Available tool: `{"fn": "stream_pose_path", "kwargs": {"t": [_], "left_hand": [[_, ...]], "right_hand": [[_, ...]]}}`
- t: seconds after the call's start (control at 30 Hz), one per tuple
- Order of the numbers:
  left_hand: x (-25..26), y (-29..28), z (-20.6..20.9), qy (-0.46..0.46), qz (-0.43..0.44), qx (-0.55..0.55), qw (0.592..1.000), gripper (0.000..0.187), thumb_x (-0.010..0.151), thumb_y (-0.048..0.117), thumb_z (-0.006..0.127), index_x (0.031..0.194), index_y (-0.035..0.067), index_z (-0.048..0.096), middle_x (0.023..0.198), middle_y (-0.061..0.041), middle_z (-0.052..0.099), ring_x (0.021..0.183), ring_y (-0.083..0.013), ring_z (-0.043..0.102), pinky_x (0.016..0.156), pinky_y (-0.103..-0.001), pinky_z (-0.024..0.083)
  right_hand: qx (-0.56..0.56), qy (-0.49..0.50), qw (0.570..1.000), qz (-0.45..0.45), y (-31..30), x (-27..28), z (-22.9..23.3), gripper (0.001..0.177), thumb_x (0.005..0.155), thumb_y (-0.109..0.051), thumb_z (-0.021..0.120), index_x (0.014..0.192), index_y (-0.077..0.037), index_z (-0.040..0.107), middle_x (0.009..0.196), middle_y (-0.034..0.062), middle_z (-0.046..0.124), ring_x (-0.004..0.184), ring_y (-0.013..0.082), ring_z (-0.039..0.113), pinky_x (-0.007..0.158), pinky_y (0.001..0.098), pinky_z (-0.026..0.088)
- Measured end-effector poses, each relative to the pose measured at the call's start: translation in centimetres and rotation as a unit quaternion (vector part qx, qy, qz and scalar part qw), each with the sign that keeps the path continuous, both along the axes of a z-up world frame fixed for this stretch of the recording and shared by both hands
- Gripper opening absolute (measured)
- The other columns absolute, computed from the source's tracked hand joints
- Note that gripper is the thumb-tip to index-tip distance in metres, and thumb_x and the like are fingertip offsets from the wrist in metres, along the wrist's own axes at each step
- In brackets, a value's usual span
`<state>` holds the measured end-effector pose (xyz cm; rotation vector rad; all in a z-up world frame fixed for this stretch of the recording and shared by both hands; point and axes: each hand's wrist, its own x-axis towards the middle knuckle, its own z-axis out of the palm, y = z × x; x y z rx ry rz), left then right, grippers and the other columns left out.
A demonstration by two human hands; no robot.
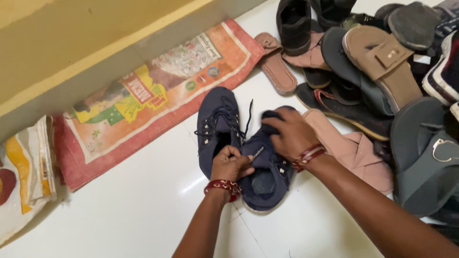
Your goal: The person cleans a pair of black leather shoes and a pair of blue sneakers using a dark cloth. They wipe the exterior and interior of each shoe, then place them neatly on the floor.
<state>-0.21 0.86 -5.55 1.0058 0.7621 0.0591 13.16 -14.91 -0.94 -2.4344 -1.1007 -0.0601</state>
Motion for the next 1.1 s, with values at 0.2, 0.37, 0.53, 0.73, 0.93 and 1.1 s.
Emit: {"fn": "stream_pose_path", "kwargs": {"t": [0.2,0.37,0.53,0.73,0.93,1.1], "left_hand": [[-0.1,0.0,-0.3,-0.014,0.005,0.000,1.000,0.027,0.082,-0.004,0.074,0.082,0.011,0.051,0.071,-0.004,0.067,0.062,-0.0107,0.067,0.057,-0.025,0.061],[-0.1,-0.3,0.2,-0.011,0.001,0.010,1.000,0.028,0.082,-0.005,0.075,0.082,0.011,0.051,0.071,-0.003,0.066,0.062,-0.0093,0.066,0.058,-0.024,0.060],[-0.3,-0.3,1.1,-0.005,0.003,0.003,1.000,0.027,0.081,-0.005,0.074,0.080,0.011,0.052,0.071,-0.004,0.068,0.062,-0.0098,0.067,0.058,-0.024,0.061],[-0.3,-0.2,1.1,-0.017,0.001,0.003,1.000,0.027,0.081,-0.005,0.075,0.080,0.011,0.053,0.071,-0.004,0.069,0.063,-0.0101,0.068,0.058,-0.024,0.062],[-0.4,-0.3,0.3,-0.022,-0.004,0.007,1.000,0.027,0.082,-0.004,0.074,0.080,0.012,0.052,0.070,-0.003,0.067,0.061,-0.0087,0.066,0.058,-0.023,0.061],[-0.3,-0.1,0.5,-0.025,-0.004,0.007,1.000,0.028,0.082,-0.004,0.075,0.079,0.011,0.052,0.069,-0.003,0.067,0.061,-0.0086,0.066,0.058,-0.023,0.061]], "right_hand": [[-0.062,0.020,0.992,0.105,3.1,-0.9,-0.4,0.045,0.073,-0.012,0.073,0.116,-0.025,0.074,0.128,0.0030,0.063,0.115,0.0308,0.059,0.092,0.0416,0.054],[-0.045,-0.011,0.998,0.047,-0.9,0.5,-1.7,0.051,0.073,-0.010,0.075,0.121,-0.024,0.073,0.134,0.0069,0.061,0.116,0.0330,0.058,0.092,0.0426,0.053],[-0.071,-0.013,0.997,-0.034,-4.6,2.0,-1.8,0.052,0.070,-0.009,0.075,0.120,-0.022,0.073,0.131,0.0109,0.060,0.120,0.0353,0.056,0.098,0.0444,0.050],[0.032,-0.015,0.999,0.005,-1.6,1.4,-1.1,0.048,0.074,-0.009,0.073,0.121,-0.019,0.072,0.128,0.0133,0.062,0.118,0.0368,0.058,0.101,0.0450,0.050],[-0.027,-0.036,0.991,0.123,1.4,0.9,-2.2,0.053,0.070,-0.007,0.073,0.120,-0.023,0.072,0.131,0.0074,0.063,0.116,0.0337,0.058,0.097,0.0435,0.052],[-0.082,-0.055,0.995,0.008,-3.2,3.9,-2.4,0.059,0.071,-0.006,0.074,0.127,-0.023,0.070,0.135,0.0081,0.061,0.119,0.0339,0.057,0.101,0.0451,0.049]]}}
